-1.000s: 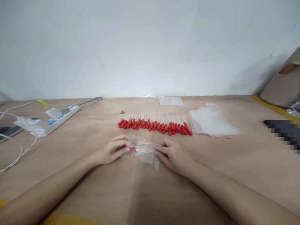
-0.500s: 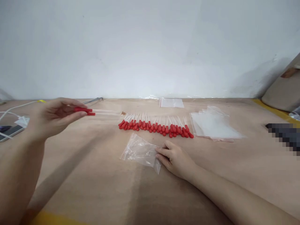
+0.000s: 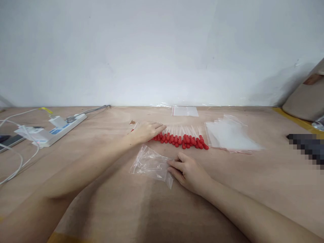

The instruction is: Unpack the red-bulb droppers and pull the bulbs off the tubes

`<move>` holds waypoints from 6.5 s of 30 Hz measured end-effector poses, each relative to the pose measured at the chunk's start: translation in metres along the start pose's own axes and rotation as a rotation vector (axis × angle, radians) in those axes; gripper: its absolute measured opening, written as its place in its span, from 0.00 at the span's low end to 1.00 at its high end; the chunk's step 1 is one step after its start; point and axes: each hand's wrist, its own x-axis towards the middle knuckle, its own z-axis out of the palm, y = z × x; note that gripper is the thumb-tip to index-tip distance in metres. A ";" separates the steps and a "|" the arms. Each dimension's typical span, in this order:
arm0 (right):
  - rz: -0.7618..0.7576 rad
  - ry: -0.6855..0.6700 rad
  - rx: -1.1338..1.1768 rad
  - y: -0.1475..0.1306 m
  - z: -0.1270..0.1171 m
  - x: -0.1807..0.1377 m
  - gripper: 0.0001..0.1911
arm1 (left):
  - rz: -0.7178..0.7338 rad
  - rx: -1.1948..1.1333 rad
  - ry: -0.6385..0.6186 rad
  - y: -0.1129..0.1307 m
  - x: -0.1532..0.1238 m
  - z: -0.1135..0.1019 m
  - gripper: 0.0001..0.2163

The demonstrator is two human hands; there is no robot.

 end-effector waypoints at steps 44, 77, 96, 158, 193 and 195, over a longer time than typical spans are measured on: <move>0.348 0.016 0.076 -0.009 -0.014 0.009 0.12 | -0.410 -0.822 -0.002 0.059 -0.114 -0.009 0.20; 0.451 0.482 -0.672 0.024 -0.068 0.038 0.16 | -1.059 -0.795 -0.245 -0.052 -0.087 0.005 0.10; -0.069 0.562 -0.320 -0.005 -0.016 0.024 0.19 | -0.393 -0.597 0.078 0.038 -0.094 -0.026 0.11; -0.191 0.296 -0.291 -0.015 0.009 0.027 0.11 | -0.294 -0.936 0.100 0.072 -0.073 -0.010 0.12; -0.436 0.323 -0.569 -0.018 0.034 0.077 0.13 | -0.988 -0.540 0.131 -0.014 -0.141 0.027 0.09; -0.385 0.268 -0.535 -0.019 0.040 0.079 0.12 | -0.963 -0.503 0.142 -0.013 -0.141 0.026 0.10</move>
